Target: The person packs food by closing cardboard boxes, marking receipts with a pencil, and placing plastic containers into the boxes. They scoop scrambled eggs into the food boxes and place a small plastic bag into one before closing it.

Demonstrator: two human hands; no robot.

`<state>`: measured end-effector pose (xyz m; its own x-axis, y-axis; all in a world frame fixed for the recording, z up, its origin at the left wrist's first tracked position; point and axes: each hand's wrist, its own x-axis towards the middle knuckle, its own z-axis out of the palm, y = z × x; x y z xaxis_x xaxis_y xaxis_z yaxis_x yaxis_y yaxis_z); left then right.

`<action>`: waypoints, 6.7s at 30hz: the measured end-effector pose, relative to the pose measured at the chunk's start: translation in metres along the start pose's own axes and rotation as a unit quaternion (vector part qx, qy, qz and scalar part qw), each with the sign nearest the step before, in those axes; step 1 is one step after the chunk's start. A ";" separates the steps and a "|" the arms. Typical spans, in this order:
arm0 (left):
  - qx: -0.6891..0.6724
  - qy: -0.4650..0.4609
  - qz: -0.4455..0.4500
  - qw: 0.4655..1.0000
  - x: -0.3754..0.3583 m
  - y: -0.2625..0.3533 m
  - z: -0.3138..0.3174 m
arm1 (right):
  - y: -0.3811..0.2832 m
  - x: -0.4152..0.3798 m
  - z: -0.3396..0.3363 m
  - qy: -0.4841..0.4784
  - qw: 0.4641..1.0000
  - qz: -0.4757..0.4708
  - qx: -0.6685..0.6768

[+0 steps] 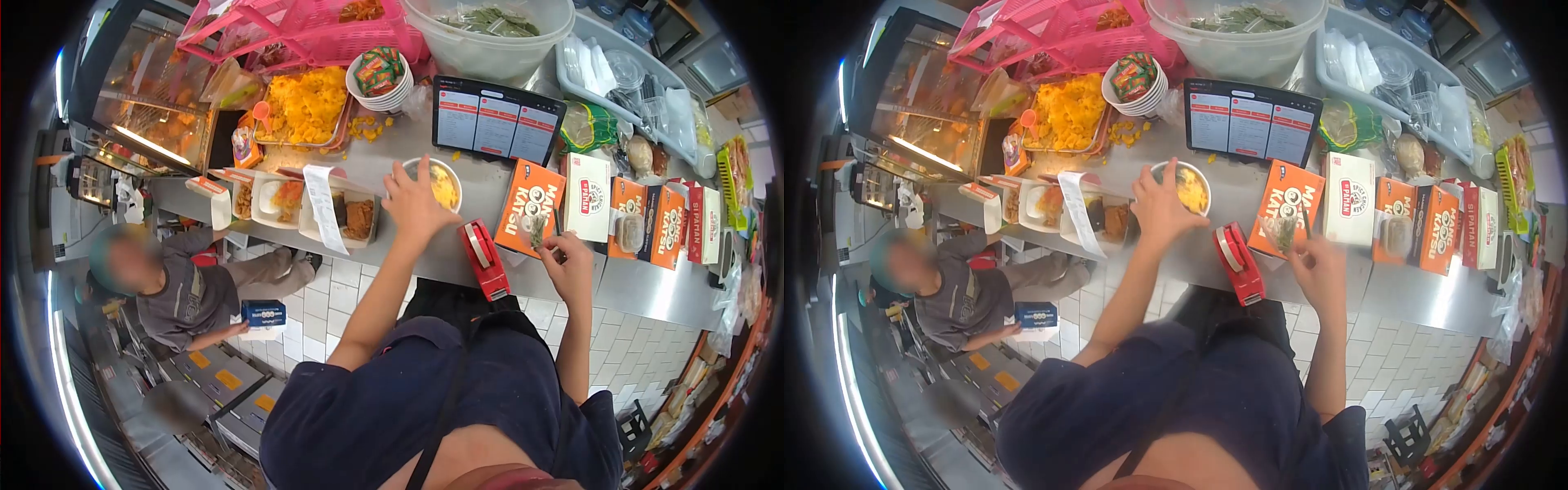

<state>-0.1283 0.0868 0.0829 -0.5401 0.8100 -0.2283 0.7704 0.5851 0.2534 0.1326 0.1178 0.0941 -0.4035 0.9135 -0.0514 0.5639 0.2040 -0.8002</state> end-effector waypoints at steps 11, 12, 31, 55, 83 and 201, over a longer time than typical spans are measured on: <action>-0.071 0.000 0.009 0.997 0.021 0.007 0.046 | 0.019 -0.013 -0.016 0.032 0.999 -0.011 -0.022; -0.078 0.006 0.005 0.997 0.020 -0.004 0.062 | 0.024 -0.016 -0.018 0.031 0.999 -0.016 -0.038; -0.453 -0.082 0.013 0.888 0.035 -0.001 0.114 | 0.037 -0.032 -0.034 0.055 0.998 -0.012 -0.027; -0.506 0.147 -0.141 0.838 -0.115 -0.161 0.096 | -0.105 0.061 0.106 -0.122 0.979 -0.144 0.075; -0.750 -0.420 0.077 0.505 -0.011 -0.091 0.049 | -0.039 -0.135 0.217 0.060 0.940 0.244 0.231; -0.081 0.022 0.272 0.959 -0.017 -0.146 0.117 | 0.019 -0.023 0.278 0.213 0.949 -0.015 0.233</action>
<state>-0.1921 -0.0171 -0.0601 -0.0886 0.9959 0.0175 0.8816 0.0703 0.4667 -0.0474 0.0034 -0.0861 -0.0301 0.9893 0.1429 0.1366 0.1457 -0.9799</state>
